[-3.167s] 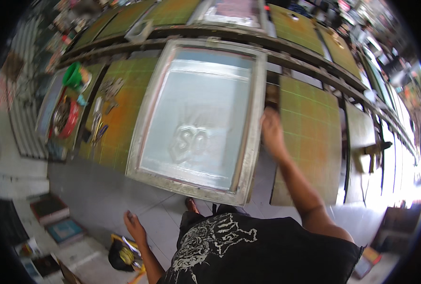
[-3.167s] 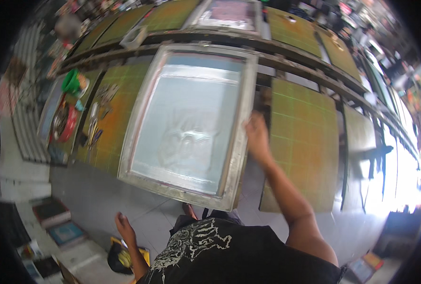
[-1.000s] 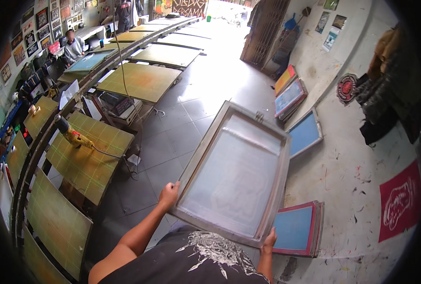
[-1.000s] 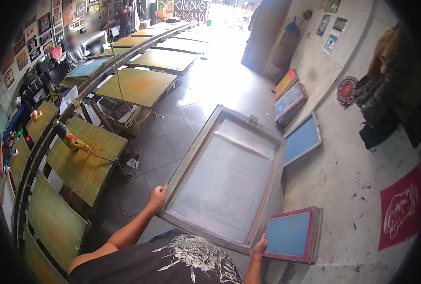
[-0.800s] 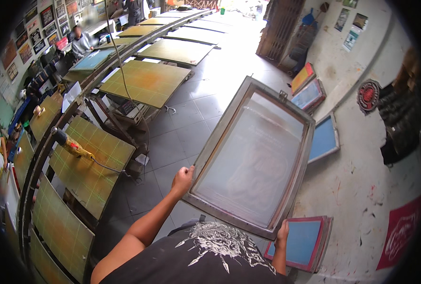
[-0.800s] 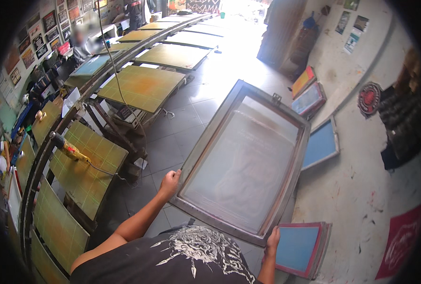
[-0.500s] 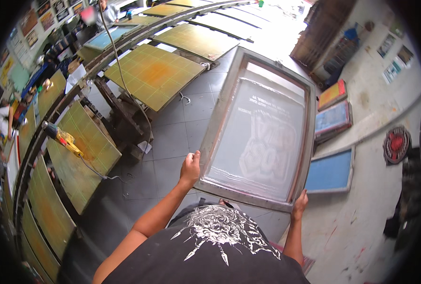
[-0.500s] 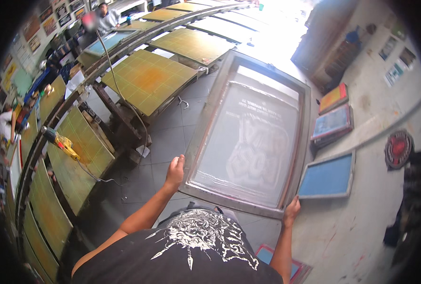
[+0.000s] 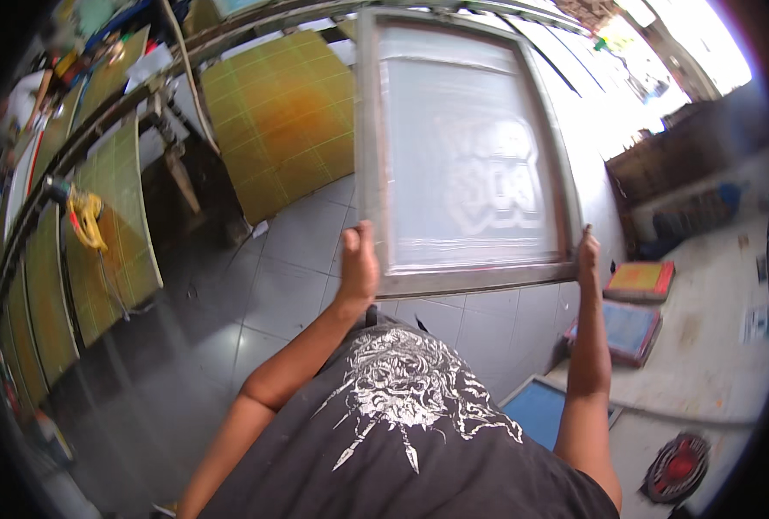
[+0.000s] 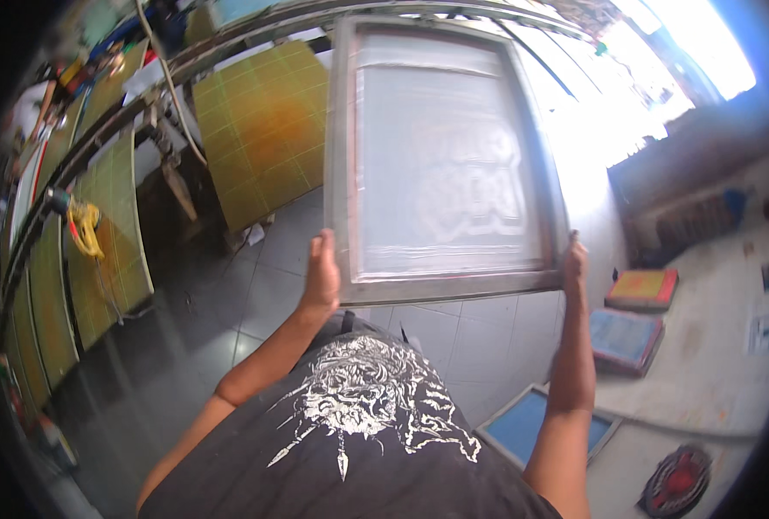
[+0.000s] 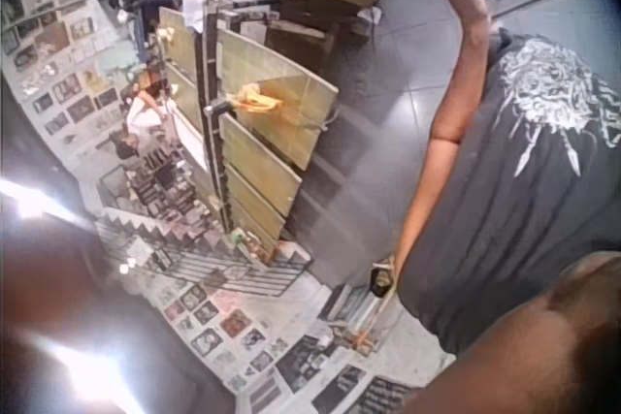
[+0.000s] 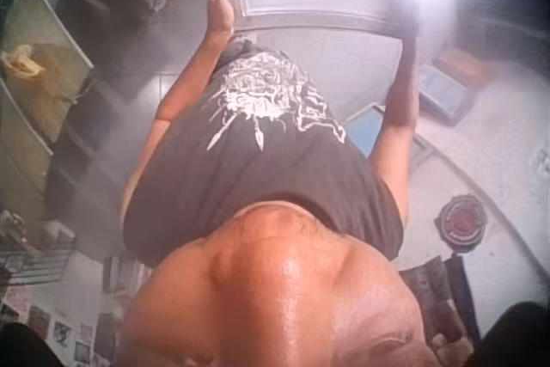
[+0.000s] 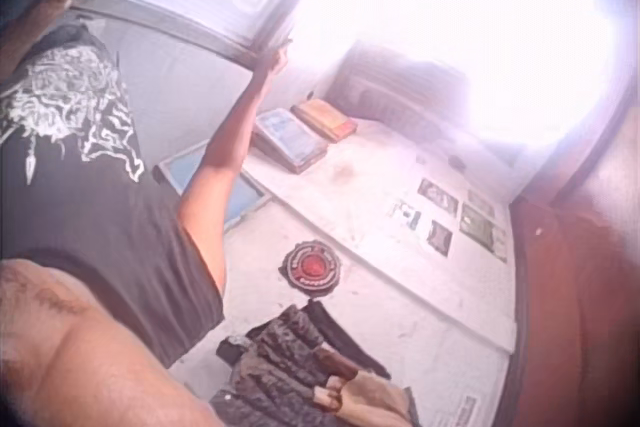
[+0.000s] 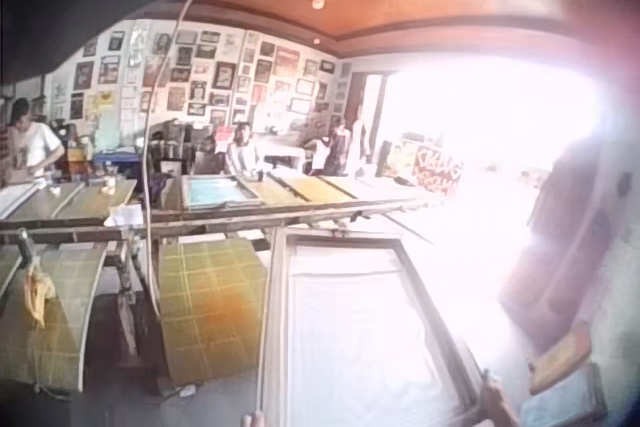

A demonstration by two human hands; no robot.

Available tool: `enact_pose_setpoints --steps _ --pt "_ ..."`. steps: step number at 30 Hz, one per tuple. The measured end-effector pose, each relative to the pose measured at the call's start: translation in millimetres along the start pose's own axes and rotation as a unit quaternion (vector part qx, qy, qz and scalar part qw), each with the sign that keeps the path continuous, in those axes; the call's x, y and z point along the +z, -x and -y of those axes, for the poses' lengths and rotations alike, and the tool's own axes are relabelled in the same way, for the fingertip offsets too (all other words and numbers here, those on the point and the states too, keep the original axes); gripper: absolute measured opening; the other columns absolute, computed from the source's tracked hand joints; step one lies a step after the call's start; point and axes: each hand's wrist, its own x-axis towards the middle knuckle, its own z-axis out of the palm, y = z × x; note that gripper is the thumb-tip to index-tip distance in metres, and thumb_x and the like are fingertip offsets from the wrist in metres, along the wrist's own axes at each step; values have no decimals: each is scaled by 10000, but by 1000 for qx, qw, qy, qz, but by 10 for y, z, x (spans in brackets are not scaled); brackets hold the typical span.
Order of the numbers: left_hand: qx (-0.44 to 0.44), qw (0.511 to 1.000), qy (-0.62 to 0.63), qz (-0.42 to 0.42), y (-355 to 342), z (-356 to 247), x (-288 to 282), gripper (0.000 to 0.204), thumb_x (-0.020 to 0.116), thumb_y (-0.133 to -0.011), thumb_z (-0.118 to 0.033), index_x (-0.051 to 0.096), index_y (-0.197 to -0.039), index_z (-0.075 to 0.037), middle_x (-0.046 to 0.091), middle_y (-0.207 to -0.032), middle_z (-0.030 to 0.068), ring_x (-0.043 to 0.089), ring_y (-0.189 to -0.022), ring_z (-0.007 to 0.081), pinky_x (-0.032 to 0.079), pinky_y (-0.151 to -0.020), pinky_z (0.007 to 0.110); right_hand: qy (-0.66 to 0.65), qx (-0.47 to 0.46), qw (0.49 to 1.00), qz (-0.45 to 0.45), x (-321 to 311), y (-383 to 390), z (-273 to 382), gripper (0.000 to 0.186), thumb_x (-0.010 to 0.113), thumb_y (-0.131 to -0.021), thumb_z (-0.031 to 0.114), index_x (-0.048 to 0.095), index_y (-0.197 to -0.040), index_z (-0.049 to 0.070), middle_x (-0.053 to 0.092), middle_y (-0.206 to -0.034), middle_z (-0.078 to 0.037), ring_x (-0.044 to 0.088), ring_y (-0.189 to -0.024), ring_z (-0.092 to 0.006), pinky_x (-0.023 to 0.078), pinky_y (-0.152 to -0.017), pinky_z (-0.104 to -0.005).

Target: The person cleans a screen-printing frame by hand, walks between stations, and gathers small metal components from a container.

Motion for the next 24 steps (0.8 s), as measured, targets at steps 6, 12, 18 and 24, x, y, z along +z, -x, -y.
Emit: enact_pose_setpoints --steps 6,12,18,24 --pt "32 965 -142 218 -320 -62 1567 543 445 -990 -444 315 -1151 59 515 -924 197 526 -801 215 465 -730 362 -54 19 998 -29 -644 -1692 -487 523 409 -1005 490 668 -1039 36 586 -813 -8 508 -706 -119 421 -640 -291" --pt "92 945 -213 232 -1002 272 2999 590 518 -959 -440 335 -1196 68 526 -1044 267 554 -928 252 461 -836 413 -61 43 997 22 -1448 -3769 -1403 597 391 -1004 510 593 -1250 5 639 -1122 -65 580 -1018 -183 436 -913 -305" --pt "77 985 -152 -14 -1908 750 3824 445 603 -917 -378 405 -927 21 539 -762 194 557 -706 286 456 -679 437 7 -25 998 52 -252 -5134 -1262 542 386 -1009 496 609 -784 56 503 -691 -9 438 -655 -138 382 -595 -357" --pt "108 921 -303 -222 -2601 938 3776 528 553 -938 -433 501 -1003 89 551 -1068 357 544 -1057 457 418 -927 462 -138 4 976 171 1030 -5571 -563 557 382 -1001 511 398 -616 108 310 -561 39 290 -533 -110 267 -495 -324"
